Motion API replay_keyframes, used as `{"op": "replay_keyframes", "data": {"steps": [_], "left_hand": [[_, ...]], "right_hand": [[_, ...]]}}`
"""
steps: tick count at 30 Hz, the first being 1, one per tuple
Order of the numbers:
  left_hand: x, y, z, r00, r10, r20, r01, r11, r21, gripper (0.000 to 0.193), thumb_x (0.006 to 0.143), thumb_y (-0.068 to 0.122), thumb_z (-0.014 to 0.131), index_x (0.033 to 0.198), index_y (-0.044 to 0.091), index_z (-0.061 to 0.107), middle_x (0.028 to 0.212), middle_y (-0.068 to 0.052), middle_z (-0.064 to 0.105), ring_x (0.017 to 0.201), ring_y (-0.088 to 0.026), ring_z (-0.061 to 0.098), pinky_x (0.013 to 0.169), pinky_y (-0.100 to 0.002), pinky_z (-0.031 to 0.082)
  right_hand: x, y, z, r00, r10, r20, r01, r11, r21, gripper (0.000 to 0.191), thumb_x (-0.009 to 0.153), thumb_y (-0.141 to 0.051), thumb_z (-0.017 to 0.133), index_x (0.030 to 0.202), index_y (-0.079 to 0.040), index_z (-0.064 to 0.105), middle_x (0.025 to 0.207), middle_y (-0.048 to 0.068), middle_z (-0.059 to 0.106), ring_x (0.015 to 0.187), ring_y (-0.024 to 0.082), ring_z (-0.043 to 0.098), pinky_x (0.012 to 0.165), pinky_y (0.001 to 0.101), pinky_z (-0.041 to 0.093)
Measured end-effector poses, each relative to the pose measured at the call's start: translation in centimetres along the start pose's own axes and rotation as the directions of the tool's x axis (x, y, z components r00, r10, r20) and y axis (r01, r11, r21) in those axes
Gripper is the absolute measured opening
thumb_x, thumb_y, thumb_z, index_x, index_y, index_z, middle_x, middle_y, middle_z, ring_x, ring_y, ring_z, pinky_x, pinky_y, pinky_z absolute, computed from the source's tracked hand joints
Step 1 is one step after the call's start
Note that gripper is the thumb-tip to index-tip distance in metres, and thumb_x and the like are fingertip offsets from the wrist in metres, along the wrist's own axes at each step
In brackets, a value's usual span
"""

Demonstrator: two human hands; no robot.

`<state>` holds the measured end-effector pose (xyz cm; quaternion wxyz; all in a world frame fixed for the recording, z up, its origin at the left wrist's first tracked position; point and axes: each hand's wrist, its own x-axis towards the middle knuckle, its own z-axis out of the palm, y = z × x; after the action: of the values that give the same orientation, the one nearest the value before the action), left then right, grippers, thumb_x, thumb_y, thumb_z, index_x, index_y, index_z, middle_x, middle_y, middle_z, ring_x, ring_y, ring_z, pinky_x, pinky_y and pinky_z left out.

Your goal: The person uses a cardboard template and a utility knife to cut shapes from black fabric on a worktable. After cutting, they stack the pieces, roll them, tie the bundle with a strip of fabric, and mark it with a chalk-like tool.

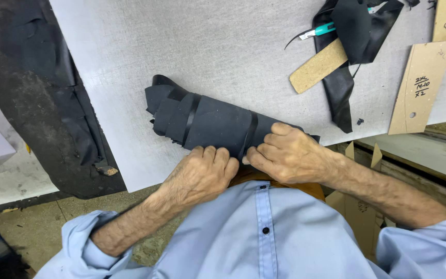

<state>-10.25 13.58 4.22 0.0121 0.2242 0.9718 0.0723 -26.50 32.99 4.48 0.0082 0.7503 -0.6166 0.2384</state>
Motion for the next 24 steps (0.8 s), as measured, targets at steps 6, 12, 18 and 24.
{"op": "replay_keyframes", "data": {"steps": [6,12,18,24], "left_hand": [[-2.0,-1.0,1.9,0.994,-0.107,0.023,0.109,0.976,-0.189,0.016,0.085,0.003,0.062,0.073,0.007,0.053,0.059,-0.003,0.049,0.044,-0.010,0.050,0.031,-0.028,0.042],[-2.4,-1.8,2.6,0.973,-0.219,-0.074,0.186,0.932,-0.311,0.023,0.090,0.006,0.065,0.070,0.006,0.054,0.061,-0.006,0.053,0.048,-0.014,0.055,0.035,-0.029,0.046],[-0.3,0.3,1.8,0.839,-0.505,-0.202,0.003,0.375,-0.927,0.023,0.099,0.006,0.059,0.079,0.001,0.048,0.116,-0.030,0.062,0.068,-0.014,0.059,0.058,-0.030,0.054],[0.4,1.9,4.0,0.781,-0.612,0.124,0.127,-0.039,-0.991,0.014,0.103,0.009,0.068,0.096,0.003,0.057,0.078,-0.003,0.060,0.064,-0.006,0.047,0.055,-0.025,0.040]], "right_hand": [[-0.1,2.9,-0.4,0.991,0.056,0.125,-0.054,0.998,-0.015,0.019,0.097,-0.015,0.073,0.084,-0.002,0.068,0.053,-0.002,0.050,0.049,0.010,0.047,0.058,0.0300,0.042],[-1.8,5.4,0.6,0.947,0.277,0.161,-0.296,0.949,0.110,0.020,0.094,-0.017,0.077,0.081,-0.003,0.069,0.049,0.000,0.050,0.044,0.014,0.047,0.054,0.0331,0.041],[-2.8,5.3,1.4,0.882,0.460,0.106,-0.466,0.816,0.343,0.021,0.091,-0.019,0.080,0.079,-0.004,0.070,0.063,0.003,0.063,0.057,0.014,0.059,0.060,0.0321,0.046],[-1.2,4.1,1.5,0.793,0.596,0.127,-0.308,0.213,0.927,0.030,0.102,-0.023,0.066,0.081,-0.002,0.064,0.092,0.010,0.065,0.090,0.020,0.066,0.083,0.0345,0.057]]}}
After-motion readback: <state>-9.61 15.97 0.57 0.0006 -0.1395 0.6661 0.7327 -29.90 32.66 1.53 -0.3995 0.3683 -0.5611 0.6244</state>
